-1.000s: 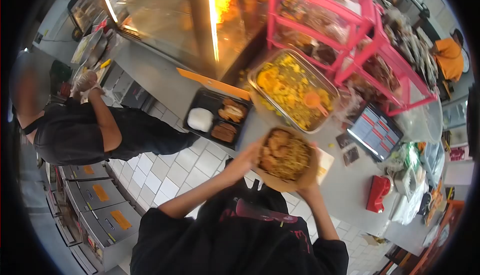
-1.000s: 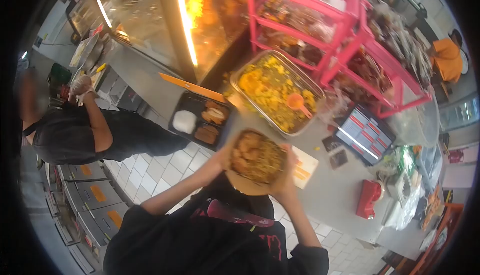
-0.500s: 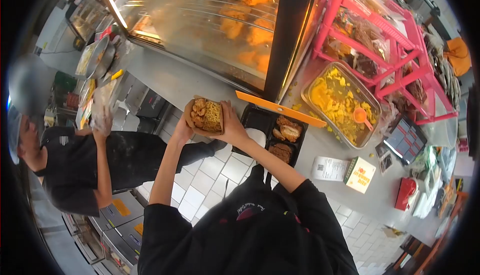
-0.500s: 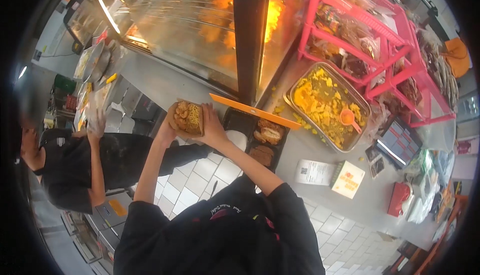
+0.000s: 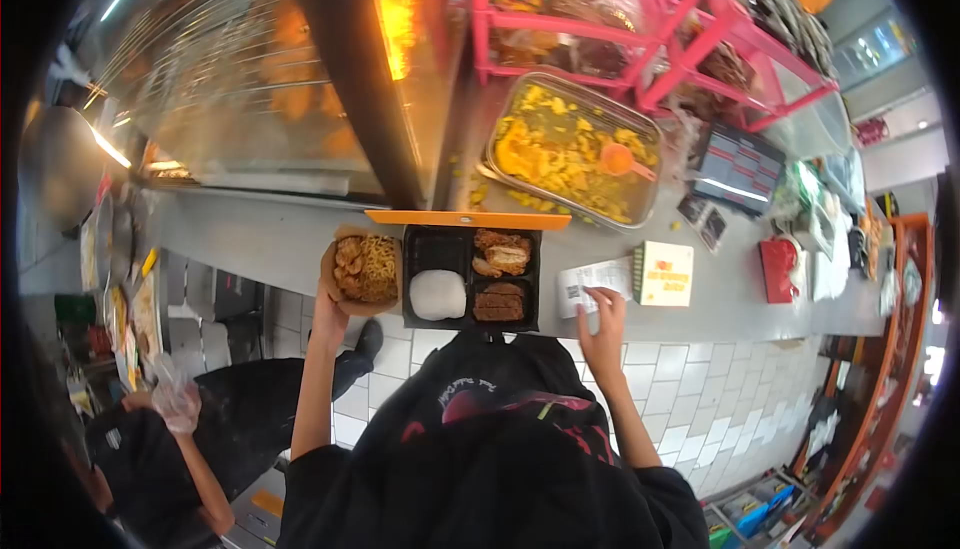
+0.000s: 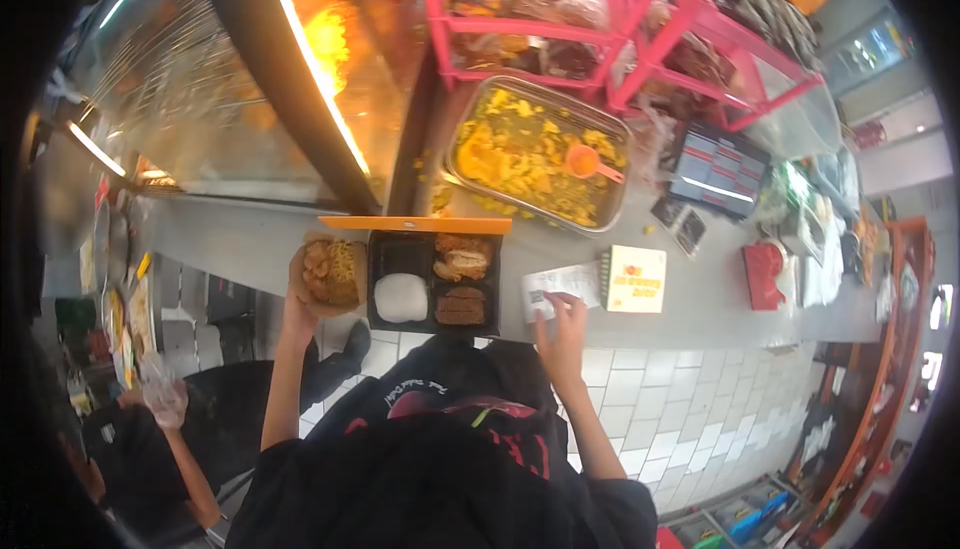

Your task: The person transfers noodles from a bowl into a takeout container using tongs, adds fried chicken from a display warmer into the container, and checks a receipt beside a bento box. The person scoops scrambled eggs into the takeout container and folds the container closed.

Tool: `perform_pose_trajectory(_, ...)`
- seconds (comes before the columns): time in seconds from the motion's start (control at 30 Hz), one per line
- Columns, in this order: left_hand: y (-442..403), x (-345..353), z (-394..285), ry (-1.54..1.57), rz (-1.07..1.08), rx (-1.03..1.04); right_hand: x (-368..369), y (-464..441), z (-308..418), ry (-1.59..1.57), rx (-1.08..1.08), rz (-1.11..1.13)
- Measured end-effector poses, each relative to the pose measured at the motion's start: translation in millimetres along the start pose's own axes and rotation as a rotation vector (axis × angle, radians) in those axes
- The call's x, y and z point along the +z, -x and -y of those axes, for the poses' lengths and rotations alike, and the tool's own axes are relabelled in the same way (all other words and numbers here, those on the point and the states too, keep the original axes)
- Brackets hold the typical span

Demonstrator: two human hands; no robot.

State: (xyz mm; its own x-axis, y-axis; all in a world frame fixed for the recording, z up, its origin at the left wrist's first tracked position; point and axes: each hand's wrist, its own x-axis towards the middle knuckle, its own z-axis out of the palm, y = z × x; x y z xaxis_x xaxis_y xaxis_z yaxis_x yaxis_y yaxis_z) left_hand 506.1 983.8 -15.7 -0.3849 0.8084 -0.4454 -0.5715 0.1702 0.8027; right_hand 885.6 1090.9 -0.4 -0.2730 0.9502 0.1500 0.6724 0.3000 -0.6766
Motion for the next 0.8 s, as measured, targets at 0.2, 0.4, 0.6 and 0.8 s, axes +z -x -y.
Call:
perform_pose_trajectory(0.2, -5.0, 24.0, 59.0, 0.101, -0.062, -0.033, -29.2, 21.9, -39.1, -0.192, 0.331, 0.008)
perform_pose_trajectory(0.4, -1.9, 62.0, 95.2, -0.038, 0.040, -0.100, -27.4, 31.9, -67.0, -0.414, 0.468, -0.042)
perform_pose_trajectory(0.6, -5.2, 93.9, -11.4, -0.450, -0.458, 0.665, -50.5, 17.2, -98.7, -0.624, 0.459, 0.080)
perform_pose_trajectory(0.8, 28.1, 181.3, -186.9, -0.410, -0.415, 1.248, -68.9, -3.2, -145.7, -0.088, 0.391, 0.144)
